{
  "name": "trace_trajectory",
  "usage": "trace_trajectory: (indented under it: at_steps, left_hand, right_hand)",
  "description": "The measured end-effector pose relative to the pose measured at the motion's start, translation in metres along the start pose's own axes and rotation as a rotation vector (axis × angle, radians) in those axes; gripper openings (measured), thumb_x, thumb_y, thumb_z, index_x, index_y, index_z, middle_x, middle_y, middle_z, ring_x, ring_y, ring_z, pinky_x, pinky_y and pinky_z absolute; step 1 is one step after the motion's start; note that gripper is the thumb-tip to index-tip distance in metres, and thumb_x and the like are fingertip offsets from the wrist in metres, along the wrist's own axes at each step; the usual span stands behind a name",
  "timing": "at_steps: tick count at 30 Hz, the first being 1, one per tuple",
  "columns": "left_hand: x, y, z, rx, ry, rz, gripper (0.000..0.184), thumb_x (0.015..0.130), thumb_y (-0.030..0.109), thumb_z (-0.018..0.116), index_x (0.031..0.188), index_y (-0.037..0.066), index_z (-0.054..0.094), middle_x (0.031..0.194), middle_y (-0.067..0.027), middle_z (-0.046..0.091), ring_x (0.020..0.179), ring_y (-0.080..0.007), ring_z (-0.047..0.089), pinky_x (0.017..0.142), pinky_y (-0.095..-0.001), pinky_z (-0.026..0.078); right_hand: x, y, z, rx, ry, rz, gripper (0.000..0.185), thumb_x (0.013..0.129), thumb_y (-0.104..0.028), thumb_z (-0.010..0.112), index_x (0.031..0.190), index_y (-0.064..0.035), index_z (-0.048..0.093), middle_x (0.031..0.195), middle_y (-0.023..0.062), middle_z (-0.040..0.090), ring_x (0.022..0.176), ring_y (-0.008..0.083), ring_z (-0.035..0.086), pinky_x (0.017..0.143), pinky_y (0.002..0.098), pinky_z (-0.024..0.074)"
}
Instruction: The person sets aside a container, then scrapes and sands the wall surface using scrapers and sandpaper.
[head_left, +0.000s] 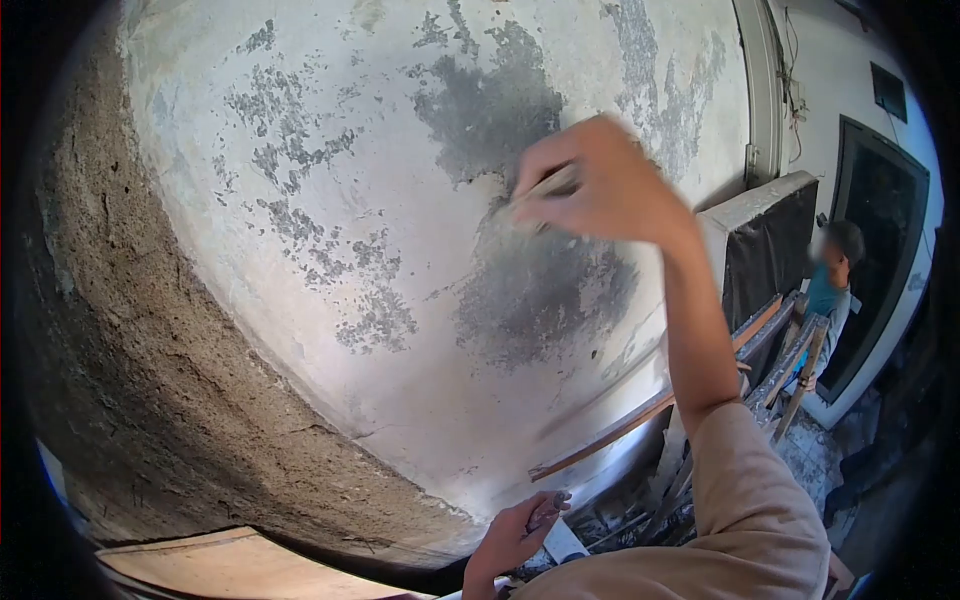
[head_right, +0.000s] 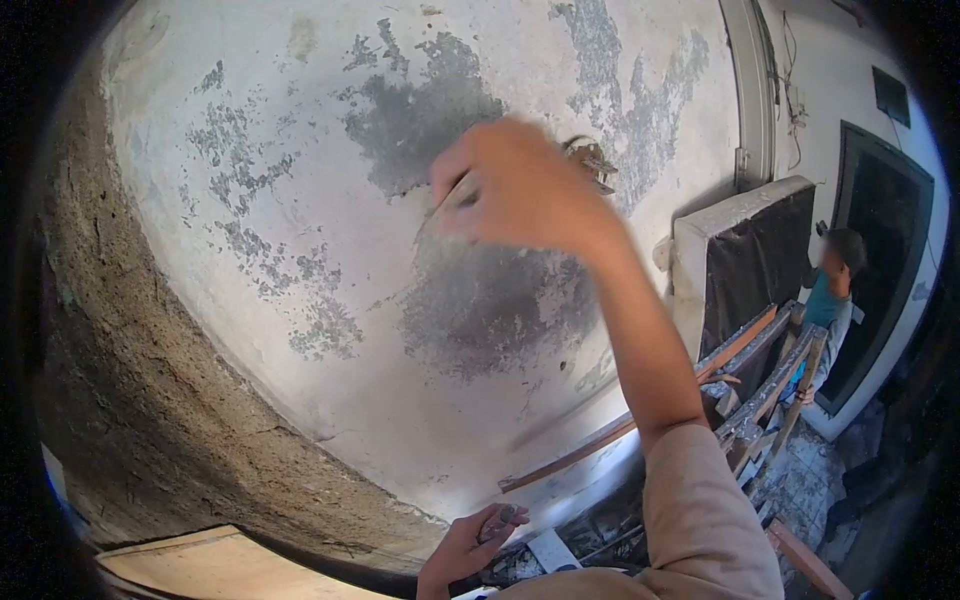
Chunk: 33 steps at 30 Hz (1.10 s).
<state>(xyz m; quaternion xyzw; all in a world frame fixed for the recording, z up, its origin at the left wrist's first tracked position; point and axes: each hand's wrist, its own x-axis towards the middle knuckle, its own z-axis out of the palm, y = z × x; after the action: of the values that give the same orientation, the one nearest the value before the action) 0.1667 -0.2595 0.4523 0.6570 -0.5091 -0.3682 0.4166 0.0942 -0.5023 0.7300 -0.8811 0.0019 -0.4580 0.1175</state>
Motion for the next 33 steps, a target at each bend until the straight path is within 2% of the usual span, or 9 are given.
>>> trace_trajectory:
  at_steps: [6, 8, 9, 11, 20, 23, 26, 27, 33]
  left_hand:
    - [0.000, -0.008, 0.001, 0.049, -0.001, -0.031, 0.028, 0.090, 0.013, 0.053, 0.115, 0.000, 0.056, 0.104, -0.0090, 0.065, 0.095, -0.0125, 0.060, 0.084, -0.0267, 0.046]
    - [0.000, -0.014, 0.002, -0.005, 0.049, 0.075, 0.032, 0.084, 0.013, 0.056, 0.116, 0.007, 0.053, 0.094, -0.0168, 0.064, 0.082, -0.0293, 0.064, 0.071, -0.0341, 0.048]
    - [0.002, -0.011, 0.001, -0.004, 0.049, 0.076, 0.032, 0.084, 0.013, 0.056, 0.116, 0.007, 0.053, 0.094, -0.0168, 0.064, 0.082, -0.0293, 0.064, 0.071, -0.0341, 0.048]
    - [0.002, -0.003, 0.000, 0.128, 0.023, -0.076, 0.028, 0.090, 0.012, 0.053, 0.115, 0.001, 0.056, 0.103, -0.0089, 0.066, 0.096, -0.0134, 0.060, 0.085, -0.0275, 0.046]
    - [0.003, -0.005, -0.003, 0.089, 0.000, -0.059, 0.027, 0.089, 0.010, 0.053, 0.115, 0.000, 0.055, 0.104, -0.0110, 0.066, 0.098, -0.0154, 0.061, 0.085, -0.0270, 0.046]
    - [0.000, -0.002, -0.004, 0.048, 0.016, -0.030, 0.028, 0.089, 0.010, 0.053, 0.115, -0.001, 0.055, 0.104, -0.0112, 0.066, 0.097, -0.0154, 0.062, 0.085, -0.0269, 0.046]
    - [0.001, -0.013, -0.004, 0.100, 0.025, -0.065, 0.028, 0.090, 0.010, 0.053, 0.115, -0.001, 0.055, 0.104, -0.0114, 0.066, 0.097, -0.0151, 0.061, 0.085, -0.0273, 0.046]
    - [-0.001, -0.012, -0.003, 0.100, 0.023, -0.071, 0.028, 0.090, 0.010, 0.053, 0.115, -0.001, 0.055, 0.104, -0.0114, 0.066, 0.097, -0.0151, 0.061, 0.085, -0.0273, 0.046]
    - [0.002, -0.012, -0.001, -0.005, -0.011, -0.047, 0.028, 0.091, 0.012, 0.053, 0.116, 0.000, 0.055, 0.104, -0.0104, 0.066, 0.098, -0.0132, 0.060, 0.086, -0.0270, 0.045]
  right_hand:
    - [-0.002, 0.007, 0.016, -0.312, -0.010, -0.156, 0.009, 0.061, -0.015, 0.067, 0.063, -0.0063, 0.065, 0.071, 0.0096, 0.065, 0.069, 0.0234, 0.062, 0.068, 0.0340, 0.0474]
    - [-0.009, -0.005, -0.005, -0.185, 0.027, -0.036, 0.008, 0.061, -0.014, 0.067, 0.063, -0.0066, 0.065, 0.070, 0.0090, 0.065, 0.067, 0.0236, 0.062, 0.066, 0.0339, 0.0476]
    - [-0.010, -0.009, -0.013, -0.060, 0.055, 0.080, 0.007, 0.061, -0.014, 0.067, 0.063, -0.0068, 0.065, 0.069, 0.0085, 0.064, 0.065, 0.0238, 0.062, 0.064, 0.0339, 0.0478]
    - [0.001, 0.004, 0.018, -0.059, -0.045, -0.009, 0.007, 0.061, -0.014, 0.067, 0.063, -0.0072, 0.065, 0.068, 0.0082, 0.064, 0.064, 0.0243, 0.062, 0.063, 0.0338, 0.0479]
    - [0.003, 0.010, 0.033, -0.120, -0.100, -0.273, 0.010, 0.064, -0.015, 0.069, 0.068, -0.0059, 0.067, 0.060, 0.0046, 0.061, 0.057, 0.0149, 0.059, 0.056, 0.0268, 0.0444]
    - [0.000, 0.002, 0.003, -0.054, 0.123, -0.262, 0.010, 0.064, -0.014, 0.068, 0.066, -0.0048, 0.066, 0.059, 0.0068, 0.060, 0.057, 0.0187, 0.059, 0.058, 0.0276, 0.0442]
    - [0.004, -0.001, 0.030, -0.238, -0.053, -0.249, 0.010, 0.065, -0.015, 0.069, 0.066, -0.0052, 0.067, 0.057, 0.0049, 0.060, 0.055, 0.0160, 0.059, 0.059, 0.0264, 0.0445]
    - [0.002, 0.000, 0.029, -0.223, -0.063, -0.241, 0.008, 0.058, -0.006, 0.062, 0.065, -0.0058, 0.066, 0.068, 0.0116, 0.063, 0.063, 0.0281, 0.061, 0.064, 0.0350, 0.0489]
    - [0.001, 0.007, 0.029, -0.115, 0.004, -0.271, 0.009, 0.057, -0.007, 0.062, 0.065, -0.0066, 0.066, 0.069, 0.0104, 0.064, 0.063, 0.0287, 0.061, 0.065, 0.0371, 0.0494]
